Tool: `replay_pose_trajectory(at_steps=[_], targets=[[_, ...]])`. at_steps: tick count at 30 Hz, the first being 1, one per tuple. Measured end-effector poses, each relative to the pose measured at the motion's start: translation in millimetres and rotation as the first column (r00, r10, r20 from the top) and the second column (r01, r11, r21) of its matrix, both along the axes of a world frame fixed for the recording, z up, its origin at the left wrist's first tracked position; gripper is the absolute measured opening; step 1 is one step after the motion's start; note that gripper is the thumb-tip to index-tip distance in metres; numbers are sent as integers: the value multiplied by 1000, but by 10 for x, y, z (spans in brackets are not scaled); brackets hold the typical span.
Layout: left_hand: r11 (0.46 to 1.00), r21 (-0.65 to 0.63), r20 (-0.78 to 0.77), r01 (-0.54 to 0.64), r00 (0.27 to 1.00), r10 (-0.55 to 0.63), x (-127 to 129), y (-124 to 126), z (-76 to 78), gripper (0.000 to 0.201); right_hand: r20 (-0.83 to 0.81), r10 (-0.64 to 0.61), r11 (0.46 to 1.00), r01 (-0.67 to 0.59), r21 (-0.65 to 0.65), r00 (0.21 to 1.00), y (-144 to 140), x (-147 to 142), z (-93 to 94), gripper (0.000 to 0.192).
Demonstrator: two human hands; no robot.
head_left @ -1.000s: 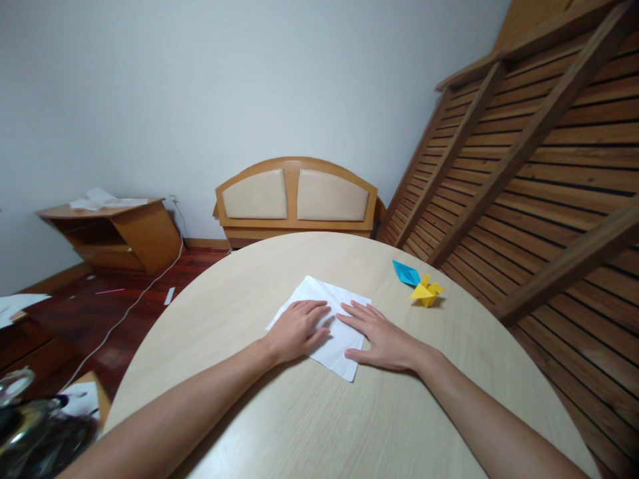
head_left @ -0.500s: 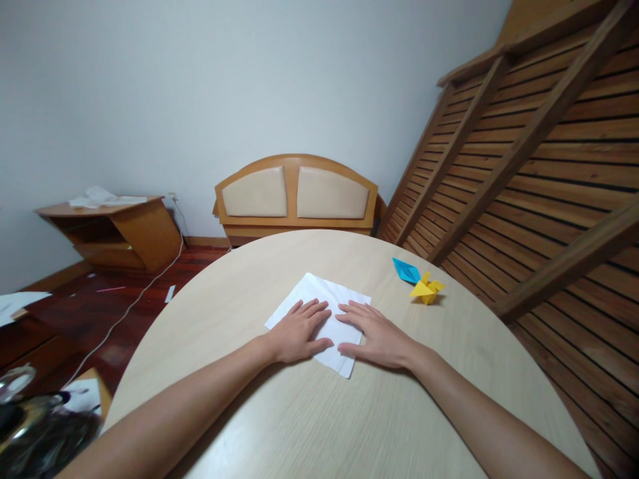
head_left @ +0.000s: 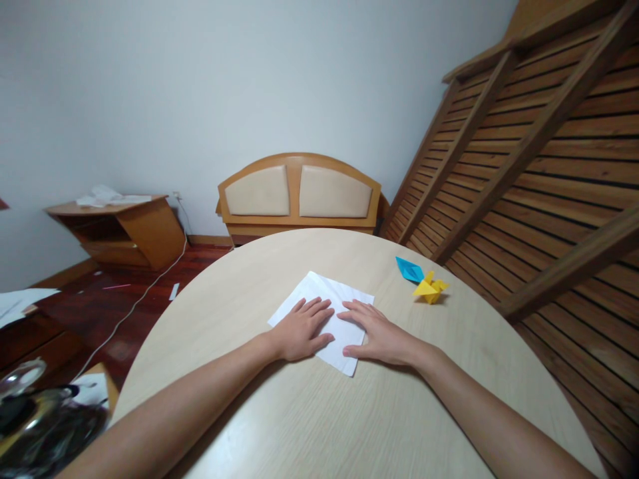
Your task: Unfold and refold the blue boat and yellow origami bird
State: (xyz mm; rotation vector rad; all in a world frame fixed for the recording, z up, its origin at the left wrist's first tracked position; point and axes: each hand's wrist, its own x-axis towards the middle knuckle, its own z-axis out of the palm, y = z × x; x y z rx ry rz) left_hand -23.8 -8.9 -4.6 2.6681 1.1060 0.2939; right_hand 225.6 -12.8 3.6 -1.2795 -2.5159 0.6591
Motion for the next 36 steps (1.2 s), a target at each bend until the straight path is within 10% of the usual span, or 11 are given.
replay_pose_trajectory(at_steps=[17, 25, 36], targets=[[998, 54, 87, -13, 996, 9, -45, 112, -14, 51, -18, 139, 985, -141, -102, 990, -13, 108, 97, 86], [987, 157, 149, 37, 987, -61, -9, 103, 66, 26, -51, 115, 993, -115, 6, 992, 18, 87, 44, 57], [963, 59, 184, 263, 945, -269, -31, 18, 169, 34, 25, 66, 995, -67, 77, 998, 34, 139, 29, 61]])
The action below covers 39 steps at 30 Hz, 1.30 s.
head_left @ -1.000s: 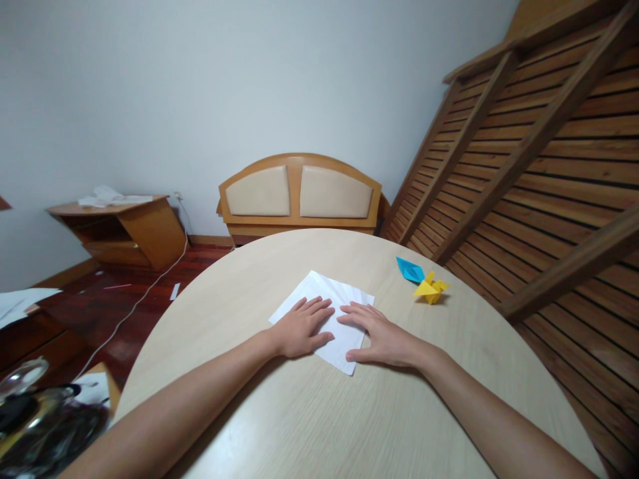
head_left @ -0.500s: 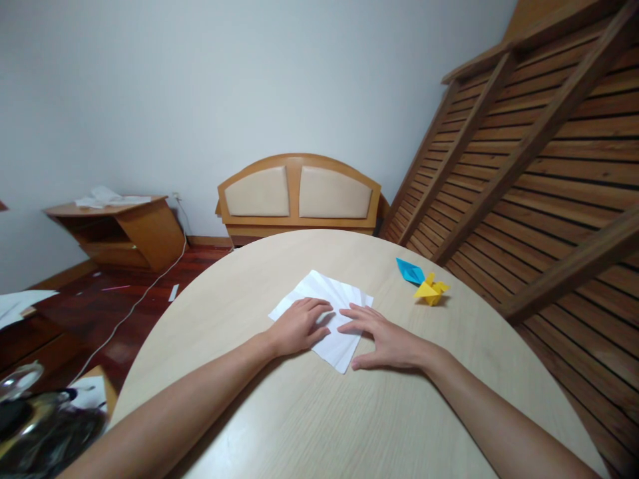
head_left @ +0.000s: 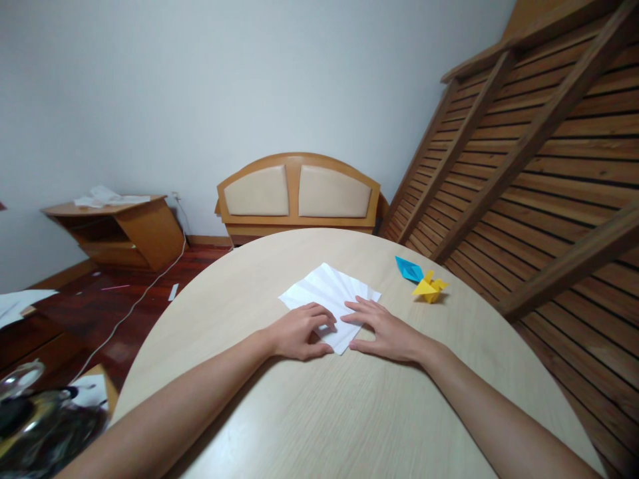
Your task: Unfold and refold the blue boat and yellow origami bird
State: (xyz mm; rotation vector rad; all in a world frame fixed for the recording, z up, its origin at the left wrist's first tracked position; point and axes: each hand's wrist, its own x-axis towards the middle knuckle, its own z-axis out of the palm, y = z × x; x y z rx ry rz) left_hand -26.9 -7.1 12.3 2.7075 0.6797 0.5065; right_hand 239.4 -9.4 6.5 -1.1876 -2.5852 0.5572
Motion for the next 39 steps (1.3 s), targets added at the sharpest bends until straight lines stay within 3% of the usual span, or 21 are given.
replay_pose_trajectory(at_steps=[8, 20, 32, 39], targets=[[999, -22, 28, -25, 999, 25, -31, 52, -63, 32, 7, 28, 998, -28, 59, 1000, -2, -1, -7, 60], [998, 22, 24, -55, 998, 55, -6, 74, -92, 28, -109, 47, 973, -20, 230, 993, 65, -28, -99, 16], [980, 38, 36, -196, 980, 195, 8, 36, -91, 21, -133, -64, 965, 95, 243, 989, 61, -78, -88, 14], [962, -103, 166, -253, 949, 268, 18, 64, -201, 50, -118, -95, 962, 122, 246, 988, 70, -109, -77, 16]])
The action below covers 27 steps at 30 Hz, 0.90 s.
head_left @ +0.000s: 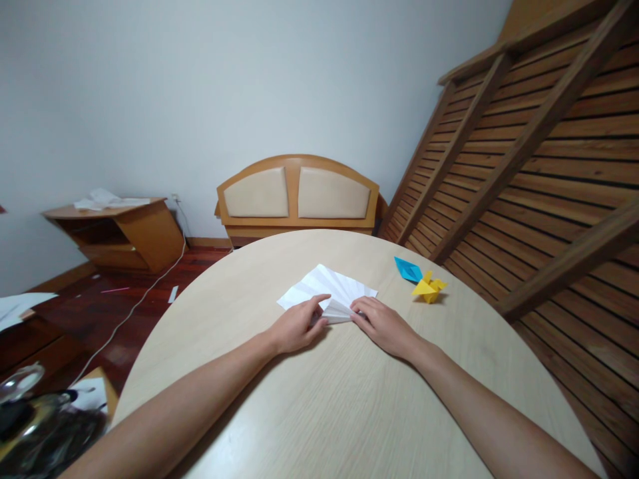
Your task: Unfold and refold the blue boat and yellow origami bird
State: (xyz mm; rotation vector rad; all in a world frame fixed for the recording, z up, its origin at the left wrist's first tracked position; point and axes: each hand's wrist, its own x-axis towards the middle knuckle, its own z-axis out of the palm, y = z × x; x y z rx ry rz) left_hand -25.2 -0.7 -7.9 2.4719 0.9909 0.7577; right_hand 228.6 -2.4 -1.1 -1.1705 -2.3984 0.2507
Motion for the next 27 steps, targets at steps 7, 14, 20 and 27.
replay_pose_trajectory(at_steps=[7, 14, 20, 27], targets=[[997, 62, -33, -52, 998, 54, -11, 37, -26, 54, -5, -24, 999, 24, 25, 1000, 38, 7, -99, 22], [991, 118, -133, -59, 988, 75, -6, 31, 22, 33, -12, 7, 1000, -6, 30, 1000, 22, 22, -70, 33], [982, 136, -142, -130, 978, 149, 1, 21, 16, 31, 35, 56, 998, -57, 41, 998, -11, 32, -4, 25], [966, 203, -153, -163, 969, 195, -18, 43, -28, 28, 57, 132, 991, -133, 13, 990, -130, -42, 109, 23]])
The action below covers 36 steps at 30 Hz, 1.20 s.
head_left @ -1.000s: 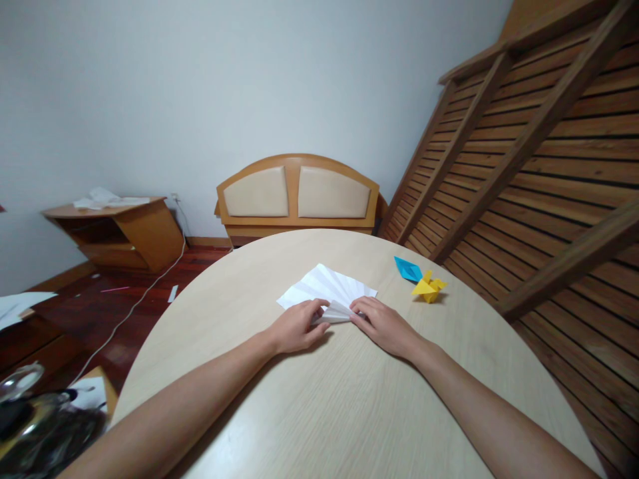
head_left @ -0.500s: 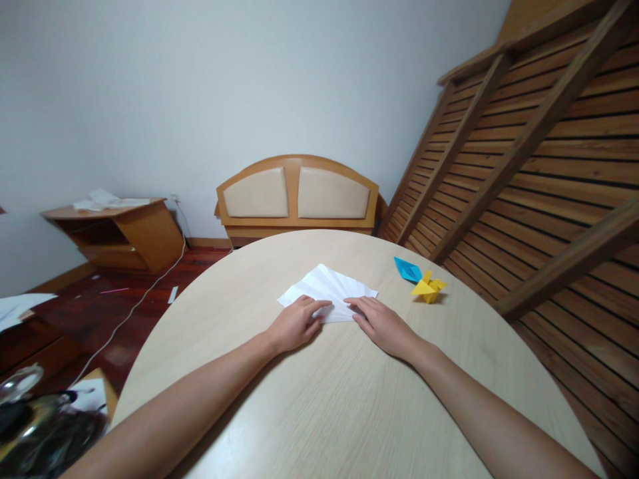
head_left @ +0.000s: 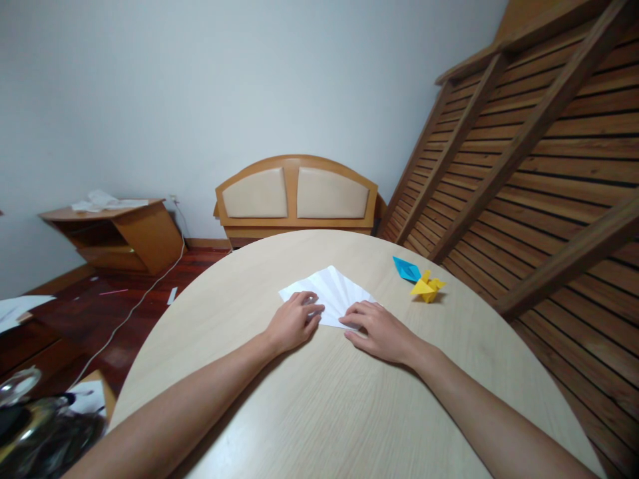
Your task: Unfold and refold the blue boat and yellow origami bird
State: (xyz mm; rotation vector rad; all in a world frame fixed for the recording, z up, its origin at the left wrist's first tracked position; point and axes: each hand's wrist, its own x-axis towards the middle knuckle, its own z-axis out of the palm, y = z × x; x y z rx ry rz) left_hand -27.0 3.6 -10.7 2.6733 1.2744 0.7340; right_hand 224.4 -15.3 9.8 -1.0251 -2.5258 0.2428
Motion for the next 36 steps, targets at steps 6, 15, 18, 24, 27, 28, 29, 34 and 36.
replay_pose_trajectory(at_steps=[6, 15, 18, 24, 27, 28, 29, 34, 36], targets=[[999, 31, -59, 32, 998, -30, 4, 64, 7, 28, -2, 120, 992, -120, -28, 993, -105, -85, 78, 25], [1000, -1, -110, 25, 994, -24, 67, -92, 136, 27, -21, 226, 971, -227, -79, 974, -171, -113, 131, 31], [1000, -5, -116, -11, 993, 10, 74, -113, 131, 34, -3, 233, 970, -233, -76, 972, -156, -74, 141, 35], [1000, -24, -92, -15, 996, 12, 37, -101, 100, 44, 0, 126, 992, -126, -20, 992, -42, 140, 123, 43], [1000, -18, -97, -3, 995, 1, 28, -97, 88, 41, 2, 70, 997, -70, -14, 998, 36, 273, 97, 46], [1000, -13, -105, -2, 994, 0, 27, -96, 85, 39, 0, 54, 998, -54, -12, 999, 61, 312, 84, 50], [1000, -8, -118, -1, 993, 1, 26, -94, 82, 39, 3, 43, 999, -43, -14, 999, 85, 348, 71, 53], [1000, 1, -190, -1, 982, 1, 1, -88, 72, 44, 27, 3, 1000, -2, -12, 1000, 148, 439, 17, 55], [1000, -24, -203, -2, 979, -3, -20, -87, 64, 47, 20, 4, 1000, -4, -11, 1000, 146, 439, 15, 51]])
